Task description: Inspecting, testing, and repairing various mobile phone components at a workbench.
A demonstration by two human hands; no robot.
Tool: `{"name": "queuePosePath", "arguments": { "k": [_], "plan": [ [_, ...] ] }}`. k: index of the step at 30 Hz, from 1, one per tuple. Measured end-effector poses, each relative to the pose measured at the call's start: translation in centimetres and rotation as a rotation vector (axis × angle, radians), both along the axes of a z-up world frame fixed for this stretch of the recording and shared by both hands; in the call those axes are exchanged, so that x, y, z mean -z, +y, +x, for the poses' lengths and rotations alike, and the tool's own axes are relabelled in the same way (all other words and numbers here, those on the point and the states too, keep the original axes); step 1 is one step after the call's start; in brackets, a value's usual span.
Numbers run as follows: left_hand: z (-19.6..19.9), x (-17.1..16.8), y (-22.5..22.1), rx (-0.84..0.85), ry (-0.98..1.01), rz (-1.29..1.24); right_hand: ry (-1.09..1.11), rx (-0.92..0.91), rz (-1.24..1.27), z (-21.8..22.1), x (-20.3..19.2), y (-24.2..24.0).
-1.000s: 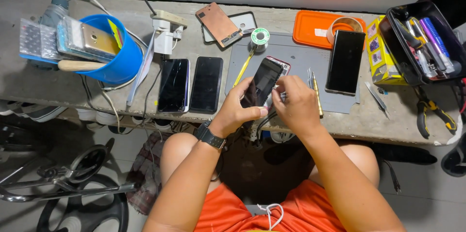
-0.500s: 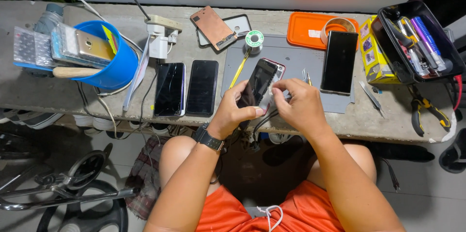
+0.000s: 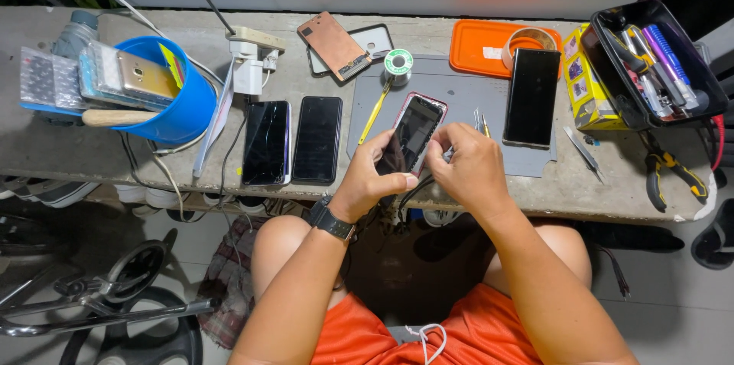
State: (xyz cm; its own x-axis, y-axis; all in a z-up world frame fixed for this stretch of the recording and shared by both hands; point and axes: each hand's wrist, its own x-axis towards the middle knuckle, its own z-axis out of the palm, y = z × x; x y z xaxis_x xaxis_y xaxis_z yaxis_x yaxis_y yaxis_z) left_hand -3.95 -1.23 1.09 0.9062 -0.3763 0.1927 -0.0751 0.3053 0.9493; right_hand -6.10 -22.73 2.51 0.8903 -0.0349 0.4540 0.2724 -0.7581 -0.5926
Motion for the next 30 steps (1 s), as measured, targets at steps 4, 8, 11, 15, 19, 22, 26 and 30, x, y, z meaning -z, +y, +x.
{"name": "queuePosePath", "arguments": {
  "k": [4, 8, 11, 15, 19, 22, 26, 30],
  "plan": [
    [0.2, 0.0, 0.6, -0.033, 0.009, -0.014, -0.028, 0.002, 0.020, 0.5, 0.3, -1.2],
    [0.6, -1.2, 1.8, -0.065, 0.010, 0.024, -0.071, 0.064, 0.062, 1.0, 0.1, -3.1],
    [0.6, -2.2, 2.0, -0.097, 0.040, 0.084, -0.040, 0.110, 0.093, 1.4, -0.4, -4.1],
    [0.6, -2.1, 1.1, -0.102, 0.108, 0.122, 0.091, 0.123, 0.044, 2.3, -0.1, -5.7],
    [0.2, -3.0, 1.0, -0.106, 0.117, 0.164, 0.160, 0.087, 0.048, 2.0, -1.1, -5.6],
    [0.6, -2.8, 1.4, -0.147, 0.022, 0.211, 0.295, 0.074, 0.171, 1.3, -2.3, -5.4],
    [2.9, 1.5, 3.2, -0.205, -0.107, 0.242, 0.426, -0.009, 0.434, 0.5, -4.3, -4.7],
    [1.9, -0.9, 1.9, -0.112, -0.085, 0.145, 0.444, -0.064, 0.611, 1.2, -3.5, -4.9]
  ]
}}
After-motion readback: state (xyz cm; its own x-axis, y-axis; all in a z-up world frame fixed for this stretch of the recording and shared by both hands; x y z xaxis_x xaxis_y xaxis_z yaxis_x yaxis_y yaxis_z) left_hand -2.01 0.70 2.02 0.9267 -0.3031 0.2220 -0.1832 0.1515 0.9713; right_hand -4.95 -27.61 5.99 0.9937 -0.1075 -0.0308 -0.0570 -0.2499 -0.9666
